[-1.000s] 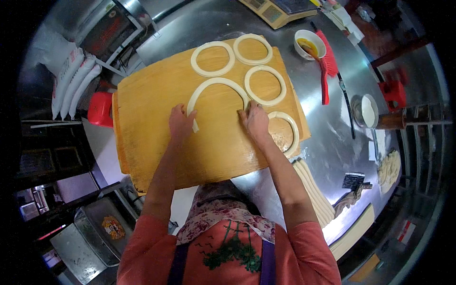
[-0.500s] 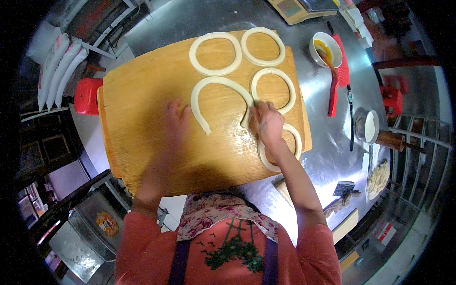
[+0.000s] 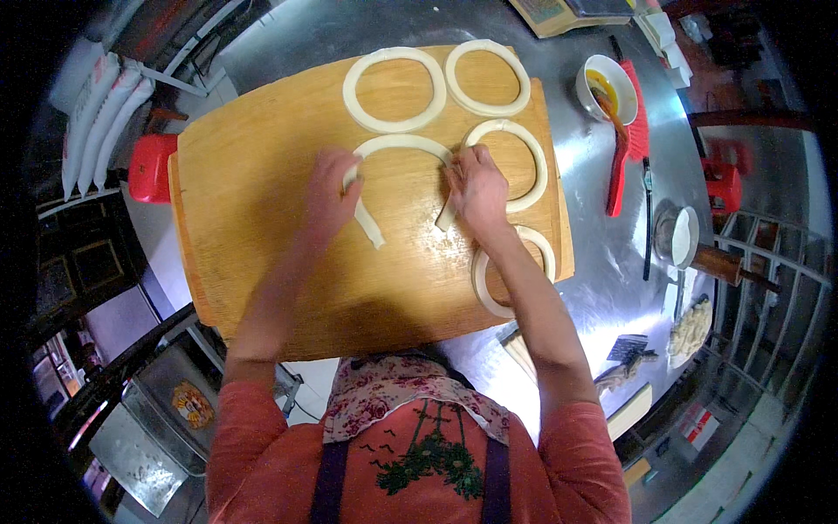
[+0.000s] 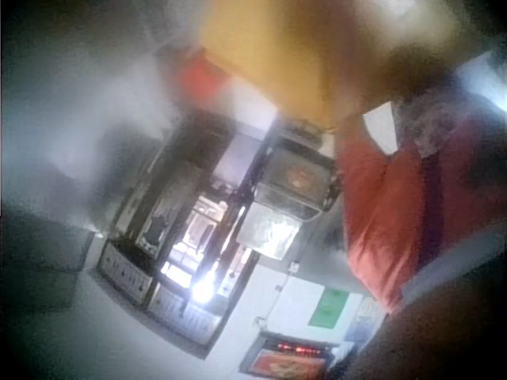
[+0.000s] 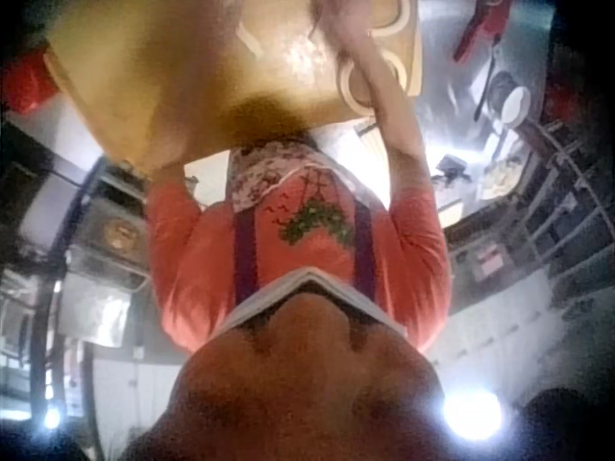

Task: The person repeatedly picks up long, thin strips of dough from a stainless steel counter, rolls them into circular rings, and places them onto a wooden board. The process is repeated multiple times, filling the board with dough rings.

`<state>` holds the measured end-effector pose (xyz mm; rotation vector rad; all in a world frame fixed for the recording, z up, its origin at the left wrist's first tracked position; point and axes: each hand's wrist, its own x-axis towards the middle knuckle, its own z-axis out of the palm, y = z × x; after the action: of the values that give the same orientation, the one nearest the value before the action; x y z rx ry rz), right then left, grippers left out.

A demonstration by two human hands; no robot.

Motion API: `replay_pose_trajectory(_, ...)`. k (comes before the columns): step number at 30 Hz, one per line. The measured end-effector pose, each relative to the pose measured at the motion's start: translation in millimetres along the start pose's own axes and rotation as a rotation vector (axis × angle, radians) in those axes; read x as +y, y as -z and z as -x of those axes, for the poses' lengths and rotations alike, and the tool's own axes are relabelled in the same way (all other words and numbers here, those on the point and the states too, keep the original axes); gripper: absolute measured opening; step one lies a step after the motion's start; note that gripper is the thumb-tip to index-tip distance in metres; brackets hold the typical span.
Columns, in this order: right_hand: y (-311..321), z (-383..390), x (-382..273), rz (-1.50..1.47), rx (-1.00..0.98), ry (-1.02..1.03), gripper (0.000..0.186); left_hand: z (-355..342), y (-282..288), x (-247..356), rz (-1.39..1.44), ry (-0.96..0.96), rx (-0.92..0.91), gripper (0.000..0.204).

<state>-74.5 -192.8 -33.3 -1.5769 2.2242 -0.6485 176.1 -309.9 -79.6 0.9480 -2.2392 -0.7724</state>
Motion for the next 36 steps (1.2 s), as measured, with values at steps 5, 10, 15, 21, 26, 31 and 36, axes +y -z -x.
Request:
replay_pose_trajectory(5,30.8,39.2,10.8,0.084,-0.355,0.424,0.026,16.7,35.4,28.6,0.021,-0.407,-0.482,0.034)
replay_pose_trajectory(10,22.5,32.0,6.6,0.160,-0.418,0.476,0.027,21.5,25.0,28.1,0.076,-0.408,-0.541,0.031)
replay_pose_trajectory(15,5.8,39.2,-6.6,0.177,-0.432,0.391,0.027,24.4,-1.0,38.2,0.067,-0.376,-0.425,0.028)
replay_pose_trajectory(21,0.8,48.4,-28.3,-0.050,-0.264,0.186,0.036,27.8,0.3,29.5,0.131,-0.246,-0.483,0.029)
replay_pose_trajectory(26,-4.1,1.2,-19.2,0.068,0.087,0.112,0.028,12.6,3.4,37.9,0.155,-0.222,-0.476,0.030)
replay_pose_trajectory(31,-21.2,-38.2,-14.1,0.265,-0.014,0.085,0.029,-24.7,-16.9,40.4,-0.012,-0.156,-0.123,0.043)
replay_pose_trajectory(36,-33.7,-29.4,-6.8,0.113,-0.023,0.264,0.028,-14.0,-18.7,7.3,-0.206,-0.195,-0.135,0.051)
